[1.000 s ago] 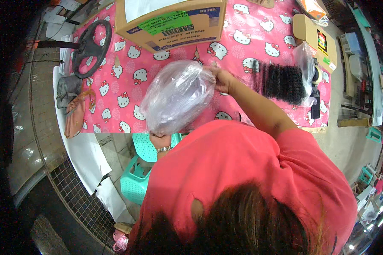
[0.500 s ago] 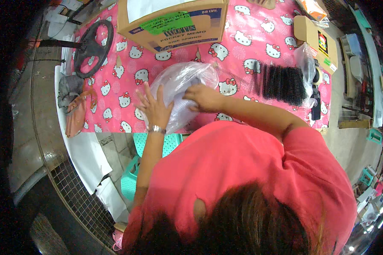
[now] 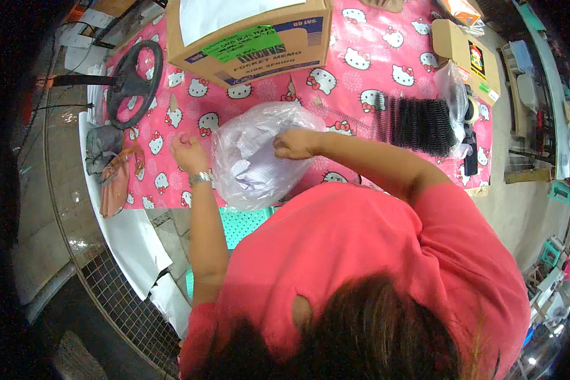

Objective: The person places colorful spiral notebooks into a cardboard box, handles bundles of black plastic strips, and arranges various packaging materials on a table.

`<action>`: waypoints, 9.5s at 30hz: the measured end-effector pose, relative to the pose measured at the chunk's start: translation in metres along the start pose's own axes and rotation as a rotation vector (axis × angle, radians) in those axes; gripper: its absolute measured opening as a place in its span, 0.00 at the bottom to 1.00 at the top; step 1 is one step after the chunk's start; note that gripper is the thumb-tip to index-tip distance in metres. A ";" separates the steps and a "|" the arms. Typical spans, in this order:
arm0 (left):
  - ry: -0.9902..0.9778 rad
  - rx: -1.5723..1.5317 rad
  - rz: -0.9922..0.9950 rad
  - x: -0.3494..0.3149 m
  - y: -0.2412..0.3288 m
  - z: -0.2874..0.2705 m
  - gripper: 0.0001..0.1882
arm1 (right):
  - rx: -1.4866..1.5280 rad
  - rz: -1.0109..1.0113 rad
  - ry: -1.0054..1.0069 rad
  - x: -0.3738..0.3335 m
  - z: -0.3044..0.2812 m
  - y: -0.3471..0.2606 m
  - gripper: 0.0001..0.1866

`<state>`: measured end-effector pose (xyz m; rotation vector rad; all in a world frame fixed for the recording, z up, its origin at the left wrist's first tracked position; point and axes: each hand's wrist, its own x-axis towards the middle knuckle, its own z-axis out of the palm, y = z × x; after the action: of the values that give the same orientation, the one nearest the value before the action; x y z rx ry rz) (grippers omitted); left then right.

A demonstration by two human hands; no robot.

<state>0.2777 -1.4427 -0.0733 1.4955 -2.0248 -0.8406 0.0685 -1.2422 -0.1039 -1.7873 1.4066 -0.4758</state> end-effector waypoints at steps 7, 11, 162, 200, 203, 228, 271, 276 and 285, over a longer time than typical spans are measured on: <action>-0.771 0.716 0.367 -0.119 0.047 0.034 0.20 | -0.555 0.006 -0.163 0.041 -0.009 -0.011 0.29; -0.967 1.086 0.355 -0.098 0.054 -0.001 0.35 | -0.648 0.102 -0.384 0.047 -0.027 -0.019 0.56; -0.042 -1.227 0.247 -0.082 0.172 -0.098 0.10 | -0.199 -0.461 0.847 -0.118 -0.204 -0.166 0.17; 0.204 -1.368 -0.401 -0.041 -0.076 -0.242 0.15 | 0.604 -0.271 0.012 0.297 -0.068 -0.230 0.16; 0.454 -0.905 -0.440 -0.018 -0.077 -0.259 0.19 | 0.485 -0.149 0.111 0.305 -0.067 -0.270 0.23; 0.241 -1.352 -0.730 0.170 -0.247 -0.225 0.19 | -0.982 -0.813 -0.092 0.501 0.041 -0.194 0.06; -0.384 0.828 -0.489 0.218 -0.303 -0.167 0.48 | -0.071 -0.267 -0.084 0.436 -0.040 -0.170 0.29; -0.498 0.751 -0.358 0.241 -0.233 -0.171 0.37 | 0.231 -0.022 0.375 0.226 -0.135 -0.128 0.15; -0.293 0.507 0.130 0.184 -0.117 -0.165 0.21 | 0.395 0.187 1.294 -0.052 -0.185 -0.089 0.09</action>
<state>0.4170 -1.6756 -0.0389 1.5356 -2.6702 -0.5387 -0.0220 -1.2530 0.0868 -0.9177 2.0302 -1.8535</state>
